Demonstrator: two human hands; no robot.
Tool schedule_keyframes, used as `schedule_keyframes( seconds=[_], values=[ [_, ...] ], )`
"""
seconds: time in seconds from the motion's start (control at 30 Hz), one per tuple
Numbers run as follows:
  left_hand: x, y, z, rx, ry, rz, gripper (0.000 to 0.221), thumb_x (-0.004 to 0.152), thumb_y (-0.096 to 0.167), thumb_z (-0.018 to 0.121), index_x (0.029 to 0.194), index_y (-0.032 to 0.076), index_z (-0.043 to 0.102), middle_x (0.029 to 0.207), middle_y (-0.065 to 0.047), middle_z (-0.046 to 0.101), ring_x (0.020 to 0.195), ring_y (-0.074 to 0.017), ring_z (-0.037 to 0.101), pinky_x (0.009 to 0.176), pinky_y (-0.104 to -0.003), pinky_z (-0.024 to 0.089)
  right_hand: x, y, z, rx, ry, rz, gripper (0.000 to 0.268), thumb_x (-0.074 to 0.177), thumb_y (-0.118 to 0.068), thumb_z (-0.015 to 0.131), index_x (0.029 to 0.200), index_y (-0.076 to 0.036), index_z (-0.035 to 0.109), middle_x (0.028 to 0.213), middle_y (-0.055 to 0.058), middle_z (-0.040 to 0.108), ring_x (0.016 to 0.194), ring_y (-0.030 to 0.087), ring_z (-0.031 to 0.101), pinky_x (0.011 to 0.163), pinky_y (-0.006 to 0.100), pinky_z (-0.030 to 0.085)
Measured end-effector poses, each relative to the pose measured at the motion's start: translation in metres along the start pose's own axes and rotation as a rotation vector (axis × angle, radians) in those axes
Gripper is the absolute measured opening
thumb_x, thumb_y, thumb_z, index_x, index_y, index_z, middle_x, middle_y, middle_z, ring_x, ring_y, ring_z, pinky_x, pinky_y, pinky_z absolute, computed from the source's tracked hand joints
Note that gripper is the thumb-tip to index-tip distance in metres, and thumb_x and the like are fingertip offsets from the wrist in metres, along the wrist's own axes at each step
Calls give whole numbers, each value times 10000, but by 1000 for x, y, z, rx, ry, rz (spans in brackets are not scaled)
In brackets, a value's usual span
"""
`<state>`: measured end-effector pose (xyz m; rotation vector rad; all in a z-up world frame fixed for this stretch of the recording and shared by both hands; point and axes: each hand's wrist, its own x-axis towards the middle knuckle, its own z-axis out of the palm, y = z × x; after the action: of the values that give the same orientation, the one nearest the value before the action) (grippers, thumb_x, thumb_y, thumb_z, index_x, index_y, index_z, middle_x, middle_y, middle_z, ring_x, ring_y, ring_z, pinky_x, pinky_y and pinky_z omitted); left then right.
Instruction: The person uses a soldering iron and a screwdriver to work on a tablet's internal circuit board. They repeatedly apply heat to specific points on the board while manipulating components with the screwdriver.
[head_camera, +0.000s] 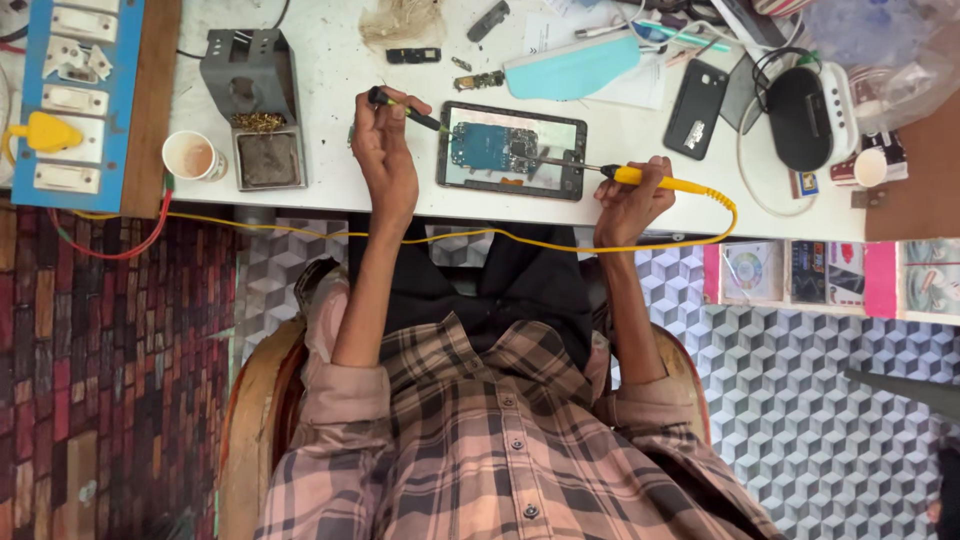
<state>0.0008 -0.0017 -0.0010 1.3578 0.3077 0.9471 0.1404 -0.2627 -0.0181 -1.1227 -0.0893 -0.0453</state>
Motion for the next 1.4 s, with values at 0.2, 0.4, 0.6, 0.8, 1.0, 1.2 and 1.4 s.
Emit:
schedule_keyframes(
  seconds=[0.2,0.4,0.6,0.8,1.0,1.2,1.4],
  values=[
    [1,0,0,-24,12,0,223,1159,266,497,1172,47,530,984,-83,694,968,-124,602,974,-307,461,-4,2,-2,-40,5,-17,324,1095,-243,507,844,-39,485,592,57,452,425,151,432,422,318,441],
    [0,0,-1,-44,10,14,226,1159,269,506,1167,45,538,995,-88,693,983,-135,616,985,-318,470,-9,1,-1,-73,-54,-28,334,1110,-276,508,881,-34,495,578,61,447,433,155,441,460,318,463],
    [2,-1,-1,-7,-7,62,255,1169,304,484,1168,56,542,999,-83,682,1006,-148,640,1007,-342,491,-9,0,1,-157,-45,-67,374,1122,-305,497,874,-25,489,608,70,457,446,150,432,436,311,436],
    [1,-5,-2,-9,-12,61,271,1173,322,484,1158,57,539,984,-82,688,988,-155,655,1035,-362,511,-8,0,3,-118,-25,-20,345,1109,-281,492,880,-23,501,578,61,437,427,148,425,440,316,450],
    [1,-7,-2,-37,-5,74,264,1168,317,488,1168,59,542,980,-85,678,988,-151,643,1037,-357,492,-11,-2,7,-167,-43,-69,349,1123,-272,482,881,-22,505,568,59,428,424,150,417,442,314,444],
    [1,-6,-1,-33,-1,54,249,1168,308,499,1162,63,538,981,-78,679,985,-136,631,1000,-334,486,-12,-3,5,-144,-72,-72,340,1123,-269,476,885,-27,496,564,62,437,426,151,432,447,315,450],
    [1,-5,-1,-13,11,41,256,1160,315,507,1154,62,547,977,-74,690,981,-128,634,987,-318,478,-9,-2,6,-145,-46,-54,356,1119,-288,473,882,-23,502,573,66,452,431,158,451,453,322,472]
  ],
)
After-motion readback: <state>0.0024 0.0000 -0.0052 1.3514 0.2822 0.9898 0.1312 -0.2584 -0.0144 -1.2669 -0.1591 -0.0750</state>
